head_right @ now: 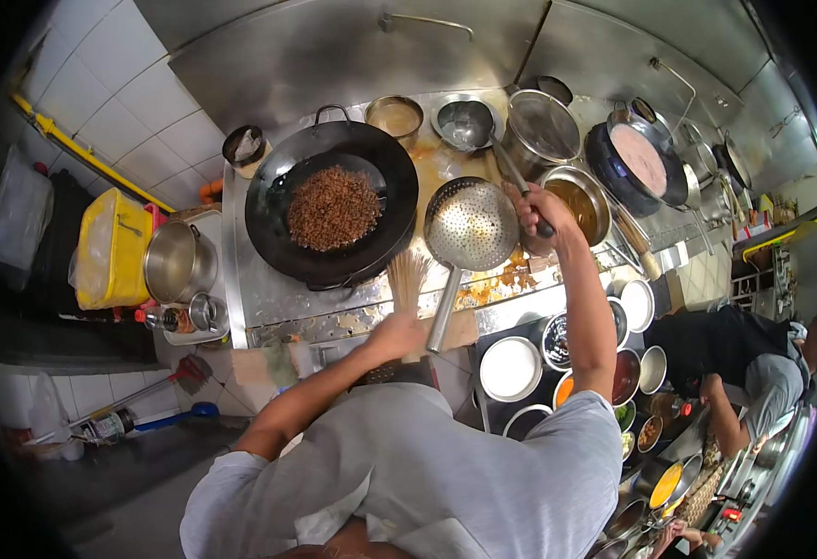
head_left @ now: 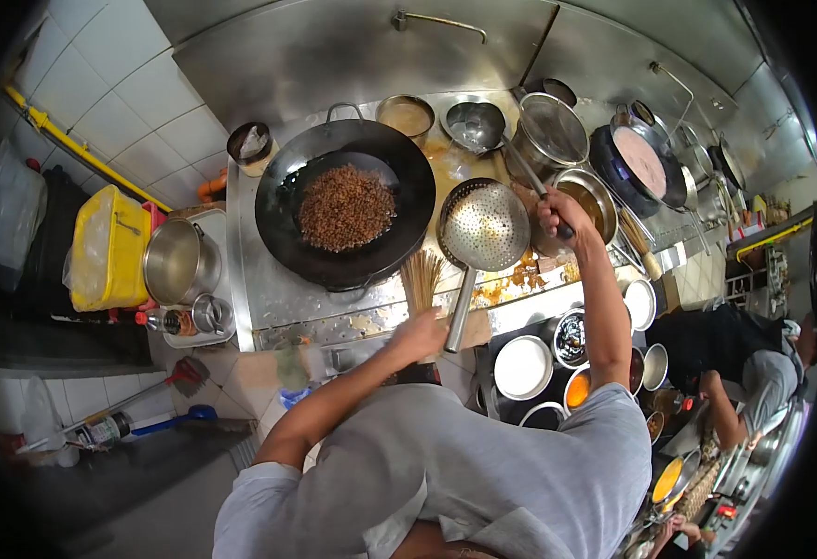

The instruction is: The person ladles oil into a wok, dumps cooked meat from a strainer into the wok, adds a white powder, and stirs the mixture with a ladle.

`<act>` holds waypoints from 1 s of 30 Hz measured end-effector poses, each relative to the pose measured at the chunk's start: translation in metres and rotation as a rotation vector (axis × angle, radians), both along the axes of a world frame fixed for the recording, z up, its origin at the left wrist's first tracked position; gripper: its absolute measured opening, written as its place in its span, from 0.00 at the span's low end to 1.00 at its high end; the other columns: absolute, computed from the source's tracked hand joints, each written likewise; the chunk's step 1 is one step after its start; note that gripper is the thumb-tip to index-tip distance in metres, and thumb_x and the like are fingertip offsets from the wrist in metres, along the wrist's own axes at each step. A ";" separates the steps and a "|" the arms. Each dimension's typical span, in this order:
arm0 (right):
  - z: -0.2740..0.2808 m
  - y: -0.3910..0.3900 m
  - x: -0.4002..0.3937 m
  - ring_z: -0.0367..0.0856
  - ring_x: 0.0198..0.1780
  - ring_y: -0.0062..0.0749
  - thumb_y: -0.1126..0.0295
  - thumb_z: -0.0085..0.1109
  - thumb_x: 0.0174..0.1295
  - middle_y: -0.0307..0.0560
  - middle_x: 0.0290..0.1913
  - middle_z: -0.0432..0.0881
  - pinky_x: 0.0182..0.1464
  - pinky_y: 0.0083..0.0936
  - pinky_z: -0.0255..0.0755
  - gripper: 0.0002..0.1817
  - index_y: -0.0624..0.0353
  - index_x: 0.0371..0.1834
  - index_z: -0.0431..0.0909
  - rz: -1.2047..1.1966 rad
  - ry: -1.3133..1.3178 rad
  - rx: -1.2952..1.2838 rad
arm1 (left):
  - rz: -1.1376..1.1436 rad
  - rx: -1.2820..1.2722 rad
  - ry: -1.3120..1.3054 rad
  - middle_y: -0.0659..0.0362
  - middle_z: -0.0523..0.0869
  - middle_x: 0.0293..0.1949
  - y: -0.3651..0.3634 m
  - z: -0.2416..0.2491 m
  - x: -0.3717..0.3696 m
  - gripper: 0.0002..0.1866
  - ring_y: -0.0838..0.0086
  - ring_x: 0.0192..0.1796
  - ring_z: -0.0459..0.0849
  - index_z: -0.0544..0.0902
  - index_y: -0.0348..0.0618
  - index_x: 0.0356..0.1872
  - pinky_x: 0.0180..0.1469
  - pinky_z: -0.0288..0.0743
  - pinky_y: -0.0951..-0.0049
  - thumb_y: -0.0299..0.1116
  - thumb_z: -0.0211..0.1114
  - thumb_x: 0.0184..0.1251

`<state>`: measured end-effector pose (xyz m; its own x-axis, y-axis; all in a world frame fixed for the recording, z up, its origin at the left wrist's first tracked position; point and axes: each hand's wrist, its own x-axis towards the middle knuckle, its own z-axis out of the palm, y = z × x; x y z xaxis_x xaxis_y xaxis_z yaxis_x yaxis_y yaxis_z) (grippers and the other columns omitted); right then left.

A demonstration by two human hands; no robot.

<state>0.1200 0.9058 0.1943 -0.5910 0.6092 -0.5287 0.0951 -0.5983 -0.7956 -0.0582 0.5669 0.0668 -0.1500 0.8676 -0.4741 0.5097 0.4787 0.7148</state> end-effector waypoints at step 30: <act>-0.018 -0.328 -0.059 0.63 0.17 0.17 0.72 0.56 0.77 0.34 0.27 0.69 0.18 0.19 0.65 0.39 0.40 0.88 0.51 0.245 -0.084 0.065 | 0.032 0.506 0.503 0.40 0.89 0.29 -0.029 0.007 -0.148 0.21 0.41 0.35 0.89 0.85 0.38 0.32 0.41 0.81 0.42 0.48 0.62 0.74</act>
